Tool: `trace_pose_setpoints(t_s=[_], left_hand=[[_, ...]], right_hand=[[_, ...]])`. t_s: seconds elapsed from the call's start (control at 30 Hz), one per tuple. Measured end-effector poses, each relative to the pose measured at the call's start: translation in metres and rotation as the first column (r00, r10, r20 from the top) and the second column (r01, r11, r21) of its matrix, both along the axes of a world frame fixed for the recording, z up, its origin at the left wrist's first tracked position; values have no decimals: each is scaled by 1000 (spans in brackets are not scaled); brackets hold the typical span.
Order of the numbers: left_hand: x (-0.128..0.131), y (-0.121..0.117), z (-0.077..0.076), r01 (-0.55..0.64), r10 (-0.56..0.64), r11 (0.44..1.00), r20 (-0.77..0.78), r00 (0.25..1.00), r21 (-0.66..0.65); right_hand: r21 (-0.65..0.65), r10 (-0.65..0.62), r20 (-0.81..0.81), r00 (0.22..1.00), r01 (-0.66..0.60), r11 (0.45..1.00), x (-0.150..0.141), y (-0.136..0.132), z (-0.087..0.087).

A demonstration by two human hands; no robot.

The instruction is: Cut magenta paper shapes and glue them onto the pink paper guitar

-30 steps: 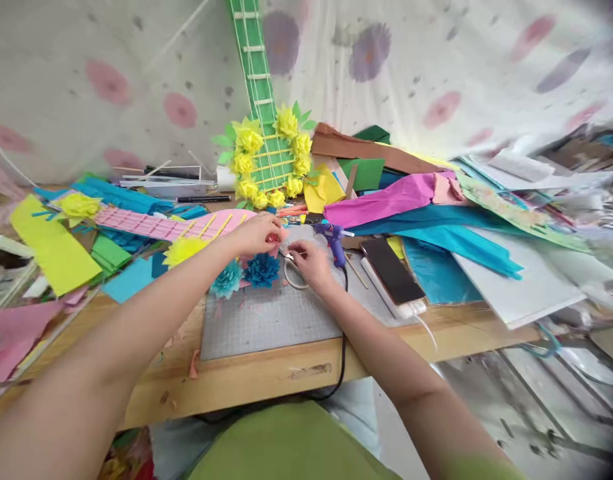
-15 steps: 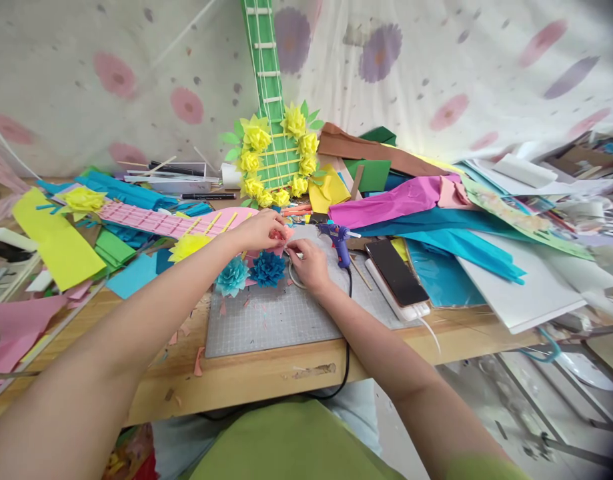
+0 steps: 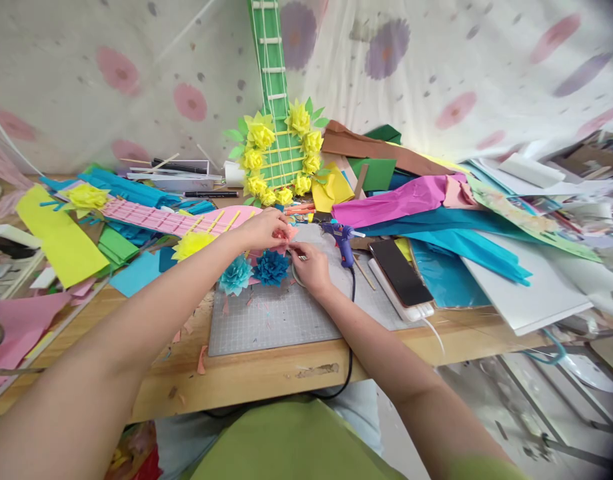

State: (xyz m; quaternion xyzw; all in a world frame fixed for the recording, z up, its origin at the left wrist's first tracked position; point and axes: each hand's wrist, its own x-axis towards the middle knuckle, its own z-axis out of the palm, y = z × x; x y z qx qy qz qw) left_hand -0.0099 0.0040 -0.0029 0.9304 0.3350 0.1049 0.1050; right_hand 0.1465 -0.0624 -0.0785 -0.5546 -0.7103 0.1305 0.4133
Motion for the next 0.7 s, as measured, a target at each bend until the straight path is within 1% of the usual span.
trace_pose_setpoints(t_s=[0.13, 0.33, 0.6, 0.7], left_hand=[[0, 0, 0, -3, 3, 1000, -12, 1000, 0], [-1, 1, -2, 3, -3, 1000, -6, 1000, 6], [0, -1, 0, -4, 4, 1000, -5, 1000, -10], [0, 0, 0, 5, -5, 1000, 4, 1000, -20]], right_hand=[[-20, -8, -14, 1000, 7, 1000, -1, -1, 1], [-91, -34, -25, 999, 32, 995, -3, -3, 5], [-88, -55, -7, 998, 54, 995, -2, -4, 4], [-76, -39, -8, 999, 39, 996, -2, -4, 4]])
